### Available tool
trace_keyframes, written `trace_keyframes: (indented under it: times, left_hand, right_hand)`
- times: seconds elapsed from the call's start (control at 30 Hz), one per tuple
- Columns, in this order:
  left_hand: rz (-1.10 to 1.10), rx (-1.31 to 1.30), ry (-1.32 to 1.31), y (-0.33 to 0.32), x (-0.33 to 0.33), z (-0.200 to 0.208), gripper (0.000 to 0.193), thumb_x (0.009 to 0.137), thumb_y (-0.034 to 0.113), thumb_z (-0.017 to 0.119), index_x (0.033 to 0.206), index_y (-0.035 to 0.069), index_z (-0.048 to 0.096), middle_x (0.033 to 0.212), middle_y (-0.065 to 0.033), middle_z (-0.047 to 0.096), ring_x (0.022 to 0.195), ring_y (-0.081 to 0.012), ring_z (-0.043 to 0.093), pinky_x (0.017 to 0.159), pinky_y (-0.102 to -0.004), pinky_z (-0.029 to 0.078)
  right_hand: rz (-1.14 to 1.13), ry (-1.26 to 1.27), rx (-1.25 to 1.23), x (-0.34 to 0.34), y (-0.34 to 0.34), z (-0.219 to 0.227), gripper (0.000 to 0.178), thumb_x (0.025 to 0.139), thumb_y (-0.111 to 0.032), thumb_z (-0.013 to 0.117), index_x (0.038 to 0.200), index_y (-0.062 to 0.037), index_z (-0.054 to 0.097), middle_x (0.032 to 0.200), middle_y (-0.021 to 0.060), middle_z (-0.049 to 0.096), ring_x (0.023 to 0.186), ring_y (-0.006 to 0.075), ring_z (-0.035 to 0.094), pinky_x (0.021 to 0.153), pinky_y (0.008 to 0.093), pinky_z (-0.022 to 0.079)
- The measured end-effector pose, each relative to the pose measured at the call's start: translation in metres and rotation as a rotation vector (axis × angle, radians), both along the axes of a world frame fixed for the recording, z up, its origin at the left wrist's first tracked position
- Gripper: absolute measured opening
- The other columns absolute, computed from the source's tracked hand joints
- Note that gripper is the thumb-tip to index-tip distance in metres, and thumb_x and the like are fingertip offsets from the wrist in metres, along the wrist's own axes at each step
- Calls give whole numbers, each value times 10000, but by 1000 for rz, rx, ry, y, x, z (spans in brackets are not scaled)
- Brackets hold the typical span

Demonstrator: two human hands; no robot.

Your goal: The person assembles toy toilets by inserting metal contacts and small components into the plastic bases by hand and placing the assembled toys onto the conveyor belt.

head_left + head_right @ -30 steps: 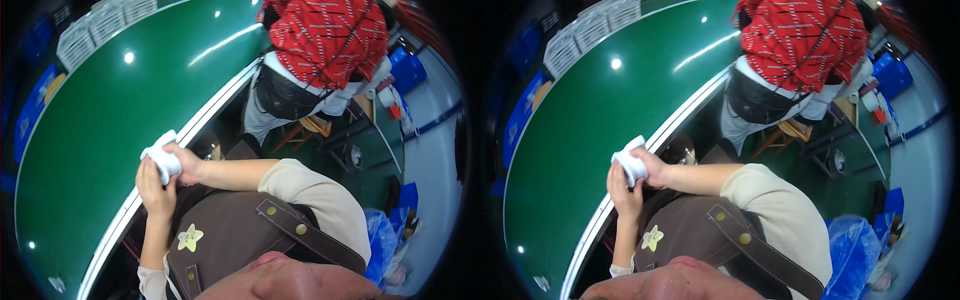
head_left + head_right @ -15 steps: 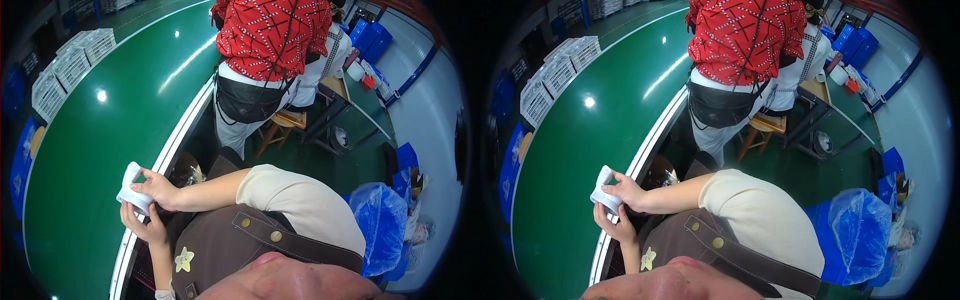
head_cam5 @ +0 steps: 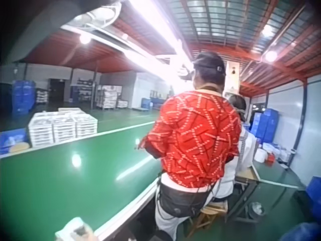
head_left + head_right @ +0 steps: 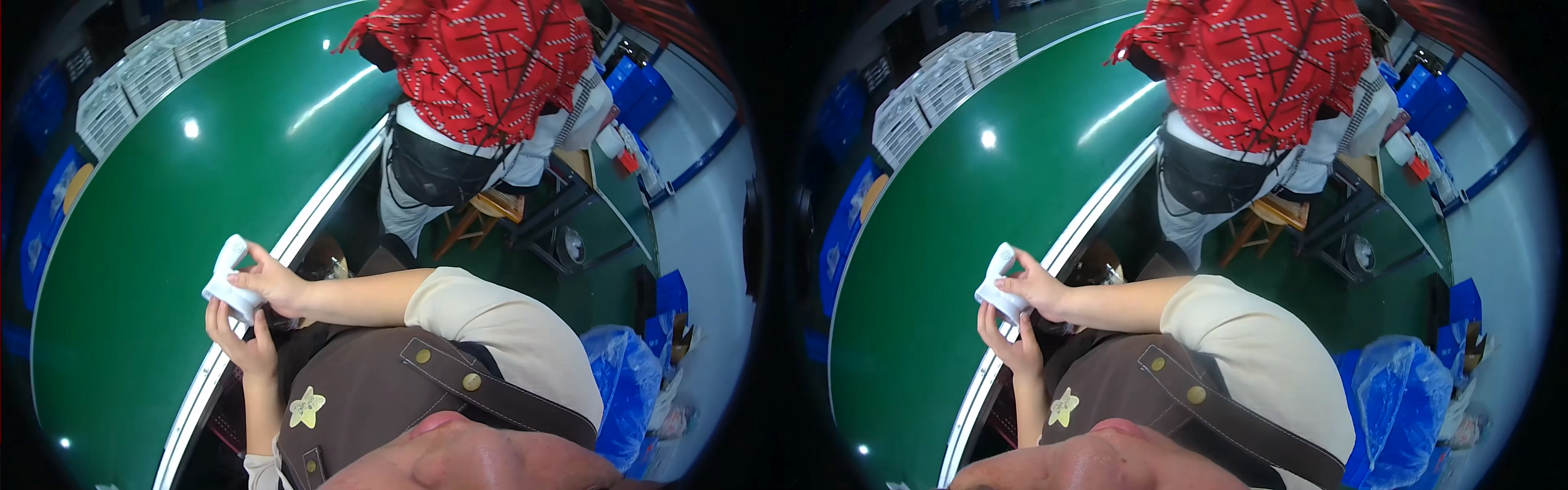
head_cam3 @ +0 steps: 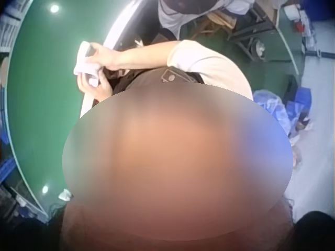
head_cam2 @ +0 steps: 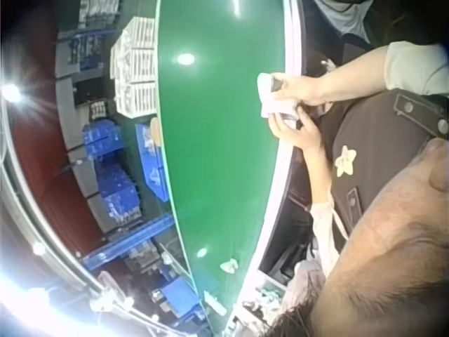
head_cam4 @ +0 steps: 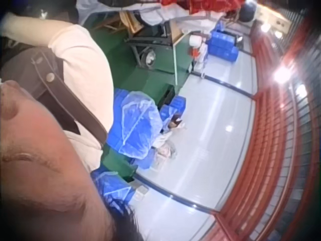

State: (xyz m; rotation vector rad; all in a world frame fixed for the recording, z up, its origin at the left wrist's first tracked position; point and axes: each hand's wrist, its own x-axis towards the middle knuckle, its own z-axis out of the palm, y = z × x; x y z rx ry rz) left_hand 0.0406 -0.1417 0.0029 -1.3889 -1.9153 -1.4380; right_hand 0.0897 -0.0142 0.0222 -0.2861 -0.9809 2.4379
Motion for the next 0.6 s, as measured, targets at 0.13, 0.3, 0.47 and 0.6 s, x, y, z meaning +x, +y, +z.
trace_keyframes:
  times: [0.13, 0.3, 0.47, 0.6]
  left_hand:
    - [43, -51, 10, -4, -35, 10, 531, 901, 139, 615, 1368, -25, 424, 1390, -237, 448, 1285, -391, 435, 1084, -473, 319]
    - [342, -116, -69, -19, -73, 22, 463, 868, 66, 604, 1305, -32, 489, 1358, -222, 467, 1252, -387, 453, 1061, -470, 342]
    - [293, -265, 23, -12, -77, 28, 371, 838, 75, 627, 1202, 19, 581, 1292, -172, 533, 1212, -364, 490, 1027, -451, 384]
    - [215, -258, -44, -4, -85, 35, 375, 788, 52, 672, 1156, 27, 602, 1250, -163, 555, 1184, -366, 504, 1008, -445, 408]
  right_hand:
    - [-227, 18, 496, -29, 24, 1, 852, 846, -54, 694, 1524, -111, 180, 1238, 163, 549, 1137, 248, 551, 991, 381, 447]
    - [-659, 108, 1757, -59, 60, 36, 815, 728, -115, 766, 1456, -135, 402, 1163, 164, 597, 1016, 354, 587, 888, 432, 470]
    - [1, -460, 1901, -84, 70, 56, 771, 781, -268, 732, 1465, -171, 388, 1127, 178, 628, 1036, 374, 590, 924, 446, 474]
    - [-167, -341, 1412, -96, 100, 56, 825, 760, -166, 747, 1464, -91, 323, 1149, 203, 640, 994, 353, 648, 887, 413, 514]
